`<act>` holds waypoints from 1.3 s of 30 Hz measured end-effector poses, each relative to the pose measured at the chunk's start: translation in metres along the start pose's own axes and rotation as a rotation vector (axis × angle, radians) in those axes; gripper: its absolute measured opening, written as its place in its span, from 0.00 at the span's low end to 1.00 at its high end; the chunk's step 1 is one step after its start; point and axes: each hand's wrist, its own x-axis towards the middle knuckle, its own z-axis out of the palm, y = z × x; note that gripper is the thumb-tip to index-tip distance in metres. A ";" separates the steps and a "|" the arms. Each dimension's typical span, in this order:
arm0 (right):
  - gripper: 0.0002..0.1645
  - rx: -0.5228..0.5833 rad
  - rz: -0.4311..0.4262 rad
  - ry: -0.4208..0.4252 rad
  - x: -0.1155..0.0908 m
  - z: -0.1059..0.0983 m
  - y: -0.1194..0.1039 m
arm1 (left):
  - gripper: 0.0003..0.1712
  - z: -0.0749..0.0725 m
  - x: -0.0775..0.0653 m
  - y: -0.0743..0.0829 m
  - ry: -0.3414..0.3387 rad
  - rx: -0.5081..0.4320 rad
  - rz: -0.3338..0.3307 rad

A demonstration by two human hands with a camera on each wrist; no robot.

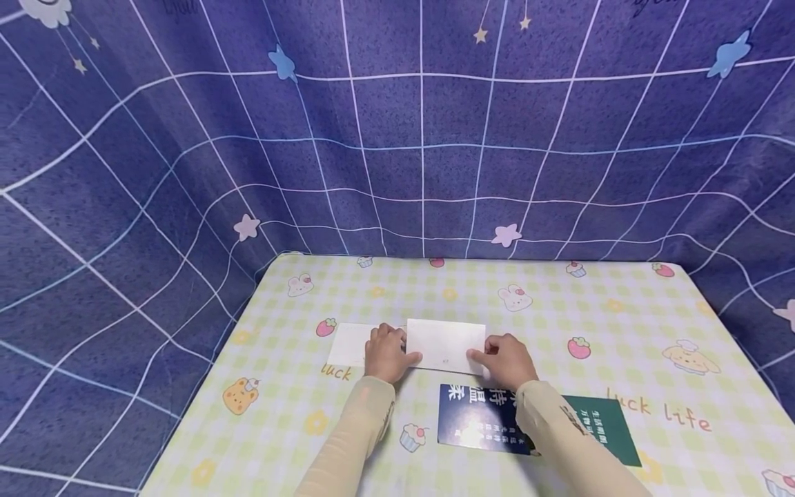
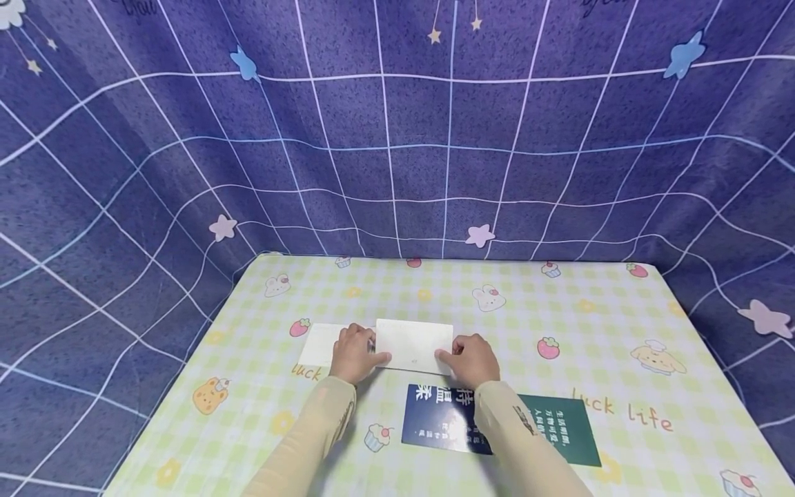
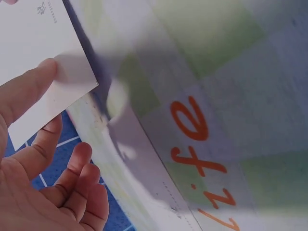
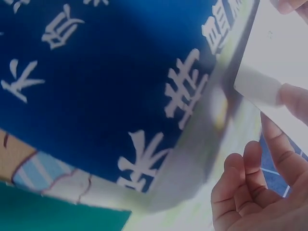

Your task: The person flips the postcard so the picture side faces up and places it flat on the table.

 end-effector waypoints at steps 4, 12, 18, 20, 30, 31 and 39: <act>0.21 -0.001 -0.044 0.027 0.000 -0.007 0.001 | 0.19 -0.004 -0.001 0.004 0.008 -0.041 0.024; 0.17 0.000 -0.103 0.088 -0.003 -0.015 0.005 | 0.12 -0.010 0.000 0.009 0.032 -0.089 0.068; 0.15 0.019 -0.113 0.111 -0.006 -0.017 0.011 | 0.10 -0.016 -0.002 0.010 0.051 -0.226 0.072; 0.17 0.043 -0.088 0.116 -0.007 -0.017 0.013 | 0.11 -0.018 -0.003 0.010 0.055 -0.263 0.091; 0.48 0.156 0.094 0.103 -0.014 -0.018 0.015 | 0.09 -0.020 0.000 0.010 0.111 -0.358 0.196; 0.50 0.163 0.100 0.084 -0.014 -0.018 0.015 | 0.09 -0.020 0.000 0.011 0.115 -0.364 0.196; 0.45 0.410 0.057 0.009 -0.012 -0.017 0.014 | 0.09 -0.019 0.000 0.010 0.138 -0.356 0.194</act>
